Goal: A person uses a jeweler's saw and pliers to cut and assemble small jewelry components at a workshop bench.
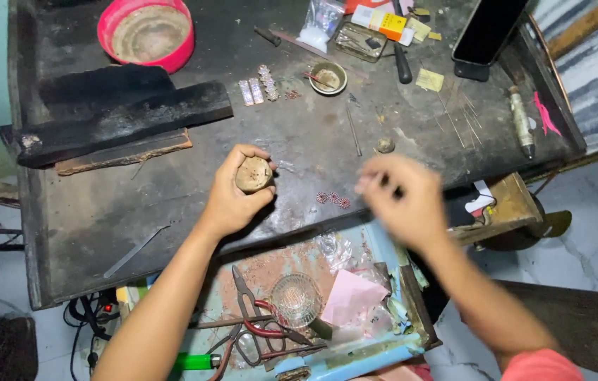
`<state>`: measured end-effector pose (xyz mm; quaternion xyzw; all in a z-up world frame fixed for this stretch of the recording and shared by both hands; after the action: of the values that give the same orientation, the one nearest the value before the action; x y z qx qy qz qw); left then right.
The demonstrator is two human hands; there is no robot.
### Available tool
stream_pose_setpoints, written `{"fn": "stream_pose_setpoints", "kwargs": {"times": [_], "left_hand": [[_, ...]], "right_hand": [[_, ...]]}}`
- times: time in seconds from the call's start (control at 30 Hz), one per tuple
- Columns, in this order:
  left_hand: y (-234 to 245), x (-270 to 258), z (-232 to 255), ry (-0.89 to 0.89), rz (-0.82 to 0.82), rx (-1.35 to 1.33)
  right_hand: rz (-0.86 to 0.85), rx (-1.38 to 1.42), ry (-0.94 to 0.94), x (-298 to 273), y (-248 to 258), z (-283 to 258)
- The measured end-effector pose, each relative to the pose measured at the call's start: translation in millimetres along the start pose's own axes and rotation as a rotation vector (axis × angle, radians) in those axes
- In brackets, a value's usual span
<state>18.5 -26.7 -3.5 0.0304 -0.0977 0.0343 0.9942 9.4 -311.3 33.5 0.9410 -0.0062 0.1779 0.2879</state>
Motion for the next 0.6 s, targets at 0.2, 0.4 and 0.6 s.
{"fn": "stream_pose_setpoints", "kwargs": {"times": [0.2,0.4,0.6], "left_hand": [[-0.2,-0.3,2.0,-0.012,0.003,0.001],[2.8,-6.7,3.9,-0.046,0.016,0.074],[3.7,-10.6,19.5,-0.229,0.071,0.123]], "right_hand": [[0.117,-0.167,-0.125,107.3,12.6,94.1],[-0.047,-0.239,-0.188,125.4,-9.6,128.7],[-0.018,-0.295,-0.132,124.1,-9.9,121.7]]}}
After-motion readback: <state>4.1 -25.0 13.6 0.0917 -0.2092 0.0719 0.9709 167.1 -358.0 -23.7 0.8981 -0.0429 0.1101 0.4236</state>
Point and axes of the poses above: each hand's wrist, its own x-axis towards the middle knuckle, its own y-axis out of the back of the hand, z = x × y, the point moved 4 cm from there along x, towards the middle knuckle, and after that the axes turned 8 degrees about z, right-handed, at the moved point
